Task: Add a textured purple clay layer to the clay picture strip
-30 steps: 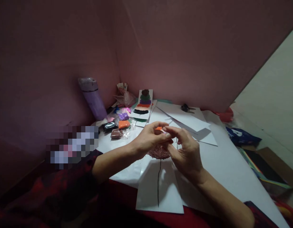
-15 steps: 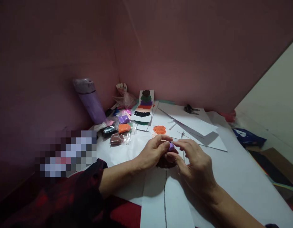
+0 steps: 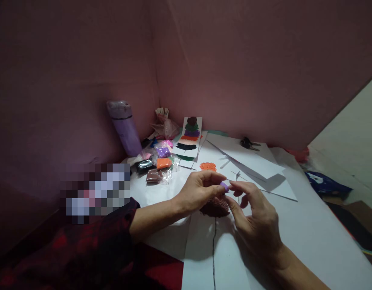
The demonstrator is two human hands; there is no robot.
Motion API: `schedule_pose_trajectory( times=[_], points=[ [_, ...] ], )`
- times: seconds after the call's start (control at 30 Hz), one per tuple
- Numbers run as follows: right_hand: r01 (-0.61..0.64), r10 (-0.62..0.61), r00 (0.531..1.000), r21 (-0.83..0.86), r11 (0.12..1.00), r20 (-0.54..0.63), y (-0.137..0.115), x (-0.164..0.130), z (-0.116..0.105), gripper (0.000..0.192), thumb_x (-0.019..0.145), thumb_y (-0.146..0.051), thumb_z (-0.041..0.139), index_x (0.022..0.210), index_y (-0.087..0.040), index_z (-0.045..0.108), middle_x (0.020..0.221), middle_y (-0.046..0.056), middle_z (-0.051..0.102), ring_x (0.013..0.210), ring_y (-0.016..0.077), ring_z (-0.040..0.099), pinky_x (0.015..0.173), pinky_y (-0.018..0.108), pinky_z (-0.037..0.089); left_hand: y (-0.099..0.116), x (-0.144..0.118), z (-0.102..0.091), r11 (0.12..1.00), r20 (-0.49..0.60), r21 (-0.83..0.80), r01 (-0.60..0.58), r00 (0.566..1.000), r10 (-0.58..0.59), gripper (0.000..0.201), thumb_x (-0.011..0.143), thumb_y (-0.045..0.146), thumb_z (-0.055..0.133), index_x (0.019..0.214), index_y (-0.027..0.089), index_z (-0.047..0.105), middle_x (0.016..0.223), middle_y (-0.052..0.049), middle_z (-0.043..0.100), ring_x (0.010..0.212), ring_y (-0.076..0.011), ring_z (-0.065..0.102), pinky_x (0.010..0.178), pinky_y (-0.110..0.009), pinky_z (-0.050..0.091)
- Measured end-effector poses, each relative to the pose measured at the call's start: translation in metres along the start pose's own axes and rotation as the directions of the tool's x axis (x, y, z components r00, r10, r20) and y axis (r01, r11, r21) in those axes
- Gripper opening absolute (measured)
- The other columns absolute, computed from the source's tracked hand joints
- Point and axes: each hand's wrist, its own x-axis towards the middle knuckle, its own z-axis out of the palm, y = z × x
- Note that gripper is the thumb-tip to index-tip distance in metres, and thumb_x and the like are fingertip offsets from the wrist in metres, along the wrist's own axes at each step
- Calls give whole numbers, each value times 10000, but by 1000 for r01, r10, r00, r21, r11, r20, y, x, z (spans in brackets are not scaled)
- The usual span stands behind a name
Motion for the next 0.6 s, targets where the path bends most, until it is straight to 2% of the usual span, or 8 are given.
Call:
schedule_pose_trajectory(
  times=[0.1, 0.2, 0.27, 0.33, 0.4, 0.5, 0.6],
  points=[
    [10, -10, 999, -13, 1000, 42, -1, 1, 1, 170, 880, -216, 580, 1050, -196, 573, 867, 45, 621, 561, 139, 527, 513, 286, 516, -3, -2, -2, 999, 32, -34, -16, 999, 17, 231, 693, 190, 726, 866, 136, 583, 791, -20, 624, 675, -116, 588, 600, -236, 462],
    [47, -49, 995, 22, 999, 83, -1, 1, 2, 110, 890, -216, 570, 998, -200, 586, 892, 60, 641, 613, 154, 564, 473, 262, 500, -11, -5, -5, 996, 9, 57, -75, 997, 74, 138, 760, 229, 671, 818, 140, 582, 756, -16, 619, 667, -104, 581, 626, -237, 461],
    [43, -45, 997, 28, 999, 68, 0, 0, 2, 98, 887, -211, 576, 984, -200, 588, 908, 64, 648, 614, 153, 569, 465, 259, 497, -15, -6, -6, 997, 15, 51, -64, 998, 63, 239, 720, 314, 724, 802, 143, 578, 710, -6, 615, 624, -105, 585, 619, -253, 474],
    [59, -61, 996, 34, 998, 61, 0, -1, 1, 107, 882, -197, 579, 989, -200, 587, 923, 64, 649, 616, 151, 576, 504, 271, 519, -17, -7, -6, 1000, 57, -20, 1, 998, 0, 397, 613, 407, 801, 778, 147, 550, 624, 10, 602, 553, -119, 590, 568, -265, 480],
    [59, -61, 995, 37, 998, 76, 0, -2, 0, 138, 879, -193, 586, 1017, -199, 582, 926, 63, 646, 608, 146, 575, 540, 285, 536, -16, -7, -6, 996, 79, -80, 48, 996, -42, 466, 555, 453, 823, 749, 147, 531, 571, 22, 584, 506, -120, 580, 521, -257, 472],
    [28, -32, 996, 42, 999, 87, 0, -2, 0, 157, 880, -202, 589, 1036, -195, 574, 891, 55, 640, 561, 133, 550, 519, 282, 535, -14, -6, -8, 995, 64, -93, 27, 998, -21, 393, 608, 396, 795, 767, 129, 555, 623, 17, 593, 518, -92, 557, 520, -231, 459],
    [49, -57, 994, 85, 995, 94, 0, 0, 1, 97, 889, -191, 575, 985, -199, 588, 888, 53, 645, 575, 132, 564, 512, 268, 533, -16, -5, -11, 999, 69, -35, -5, 998, 8, 237, 705, 269, 714, 823, 127, 567, 666, 15, 598, 541, -80, 544, 538, -218, 451]
  ],
)
